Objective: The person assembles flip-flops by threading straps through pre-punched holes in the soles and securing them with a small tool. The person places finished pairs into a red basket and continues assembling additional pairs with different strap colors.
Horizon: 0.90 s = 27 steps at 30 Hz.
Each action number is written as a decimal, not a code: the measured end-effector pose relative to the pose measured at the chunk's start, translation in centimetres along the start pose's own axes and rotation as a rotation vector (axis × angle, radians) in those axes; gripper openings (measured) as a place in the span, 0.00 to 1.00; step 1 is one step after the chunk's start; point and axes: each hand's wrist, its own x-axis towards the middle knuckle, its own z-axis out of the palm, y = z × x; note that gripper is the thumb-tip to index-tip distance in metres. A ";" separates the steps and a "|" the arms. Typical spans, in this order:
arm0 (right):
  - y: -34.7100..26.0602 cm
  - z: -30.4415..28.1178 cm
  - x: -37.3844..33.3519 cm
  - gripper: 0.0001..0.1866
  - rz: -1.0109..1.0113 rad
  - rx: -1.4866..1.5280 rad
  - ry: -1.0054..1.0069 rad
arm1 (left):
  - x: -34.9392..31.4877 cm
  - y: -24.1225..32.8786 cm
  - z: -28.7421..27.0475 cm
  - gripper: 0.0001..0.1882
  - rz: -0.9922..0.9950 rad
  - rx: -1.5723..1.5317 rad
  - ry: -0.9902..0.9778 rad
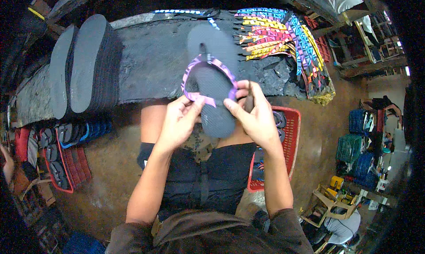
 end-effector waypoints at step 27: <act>0.5 6.4 -4.4 0.15 0.044 -0.769 -0.267 | -0.1 -5.2 2.6 0.07 0.065 -0.034 0.436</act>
